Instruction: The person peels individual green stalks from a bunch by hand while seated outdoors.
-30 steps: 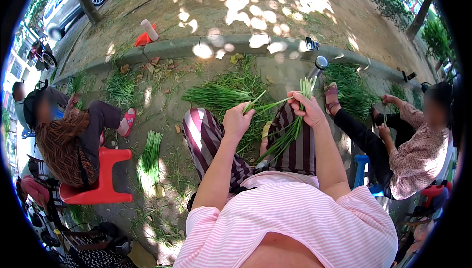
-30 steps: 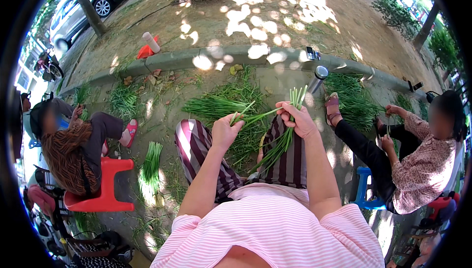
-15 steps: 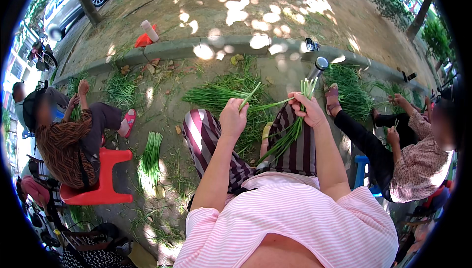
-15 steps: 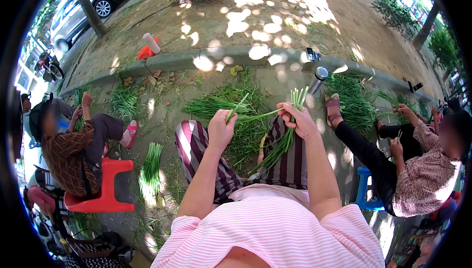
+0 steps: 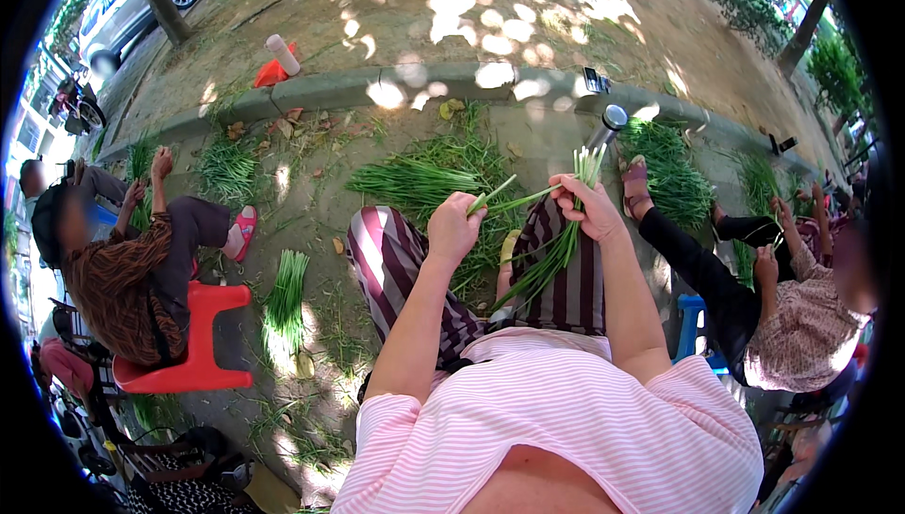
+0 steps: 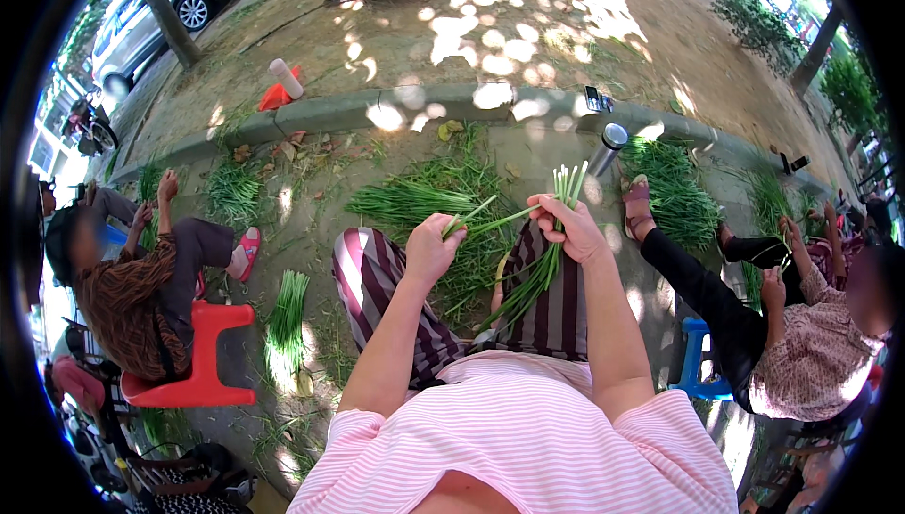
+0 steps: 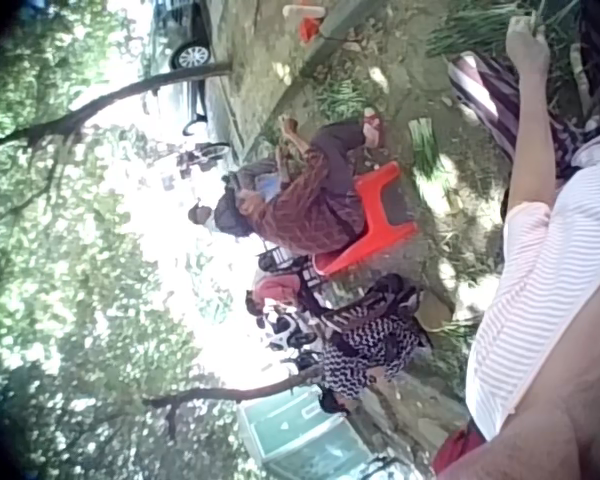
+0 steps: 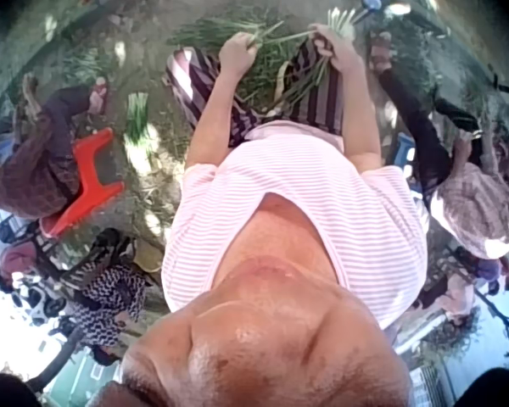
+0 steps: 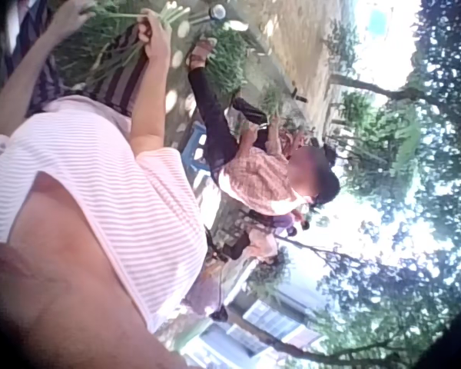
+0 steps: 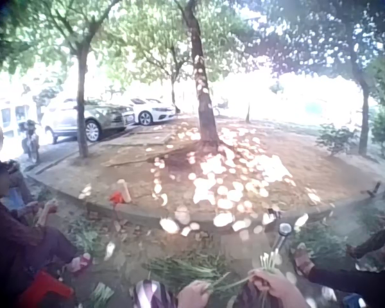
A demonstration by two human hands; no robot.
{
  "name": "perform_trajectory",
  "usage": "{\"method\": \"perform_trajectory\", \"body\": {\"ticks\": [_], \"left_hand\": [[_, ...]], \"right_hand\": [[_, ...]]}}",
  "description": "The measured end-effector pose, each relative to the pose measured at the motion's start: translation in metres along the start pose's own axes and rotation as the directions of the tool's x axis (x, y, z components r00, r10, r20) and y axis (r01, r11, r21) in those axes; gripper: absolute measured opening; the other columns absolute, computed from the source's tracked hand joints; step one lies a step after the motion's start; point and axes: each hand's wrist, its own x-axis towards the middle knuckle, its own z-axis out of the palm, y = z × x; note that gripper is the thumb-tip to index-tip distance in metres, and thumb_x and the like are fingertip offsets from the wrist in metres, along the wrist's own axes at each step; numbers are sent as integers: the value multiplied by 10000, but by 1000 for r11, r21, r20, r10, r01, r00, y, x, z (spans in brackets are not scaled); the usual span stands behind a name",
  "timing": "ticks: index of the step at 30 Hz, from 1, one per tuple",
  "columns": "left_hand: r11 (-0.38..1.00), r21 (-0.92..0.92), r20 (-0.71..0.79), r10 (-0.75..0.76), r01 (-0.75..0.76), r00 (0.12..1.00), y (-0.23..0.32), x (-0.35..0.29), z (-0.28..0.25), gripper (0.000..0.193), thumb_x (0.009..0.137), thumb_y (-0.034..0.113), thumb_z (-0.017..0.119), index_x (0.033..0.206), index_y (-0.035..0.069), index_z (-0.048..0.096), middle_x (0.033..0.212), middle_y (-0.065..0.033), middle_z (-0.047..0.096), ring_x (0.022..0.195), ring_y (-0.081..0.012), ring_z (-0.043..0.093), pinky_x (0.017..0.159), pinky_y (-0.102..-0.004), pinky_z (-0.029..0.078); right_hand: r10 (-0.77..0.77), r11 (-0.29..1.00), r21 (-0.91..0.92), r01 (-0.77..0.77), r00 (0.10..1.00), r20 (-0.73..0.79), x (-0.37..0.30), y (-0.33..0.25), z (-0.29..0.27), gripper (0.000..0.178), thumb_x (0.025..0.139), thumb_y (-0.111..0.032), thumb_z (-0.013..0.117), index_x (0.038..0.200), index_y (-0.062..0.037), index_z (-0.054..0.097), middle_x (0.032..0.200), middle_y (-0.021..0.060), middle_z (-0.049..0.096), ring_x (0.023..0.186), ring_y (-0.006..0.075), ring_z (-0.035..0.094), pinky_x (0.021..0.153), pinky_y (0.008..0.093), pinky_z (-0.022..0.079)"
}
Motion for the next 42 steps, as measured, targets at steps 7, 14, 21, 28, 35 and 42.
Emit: {"method": "perform_trajectory", "body": {"ticks": [7,14,21,28,35,42], "left_hand": [[987,-161,-133,5,-27,991,6,1,-4,114,851,136,620,913,45,590,888,-115,607,798,-339,602,682,-408,472],[988,-21,-190,146,-152,971,23,10,-15,132,842,118,615,953,61,572,961,-108,584,790,-338,608,659,-407,487],[966,184,-22,188,-180,982,20,1,-20,160,811,82,617,970,71,624,926,-96,573,777,-315,624,667,-409,513],[971,185,24,147,-149,989,8,-8,-18,149,807,86,621,953,69,644,930,-96,577,782,-312,622,673,-405,515],[990,-140,-153,-22,0,988,-1,-11,-15,137,840,134,633,938,46,667,840,-112,610,718,-281,613,653,-363,487],[900,-413,-182,-234,141,955,-19,-7,-4,196,816,147,685,976,35,668,865,-78,630,748,-177,618,690,-300,484]], "right_hand": [[8,1000,10,-8,1000,-1,2,1,-1,234,933,-176,579,1033,27,639,805,56,623,601,44,491,421,162,305],[6,1000,-13,-7,1000,-24,3,3,-1,230,934,-184,575,1023,22,629,804,49,605,584,41,466,419,160,292],[-32,999,37,34,998,-45,2,3,-4,237,931,-196,588,1017,20,636,806,41,612,595,40,472,425,163,301],[-75,987,138,88,993,-92,3,7,-10,239,928,-189,586,1036,23,614,817,42,588,614,44,467,431,158,305],[-80,981,170,96,992,-99,0,6,-18,253,928,-195,586,1046,28,603,830,45,582,622,48,472,432,156,314],[-72,983,165,84,994,-79,1,5,-16,253,926,-198,590,1034,31,605,828,49,585,618,49,472,432,159,322]]}}
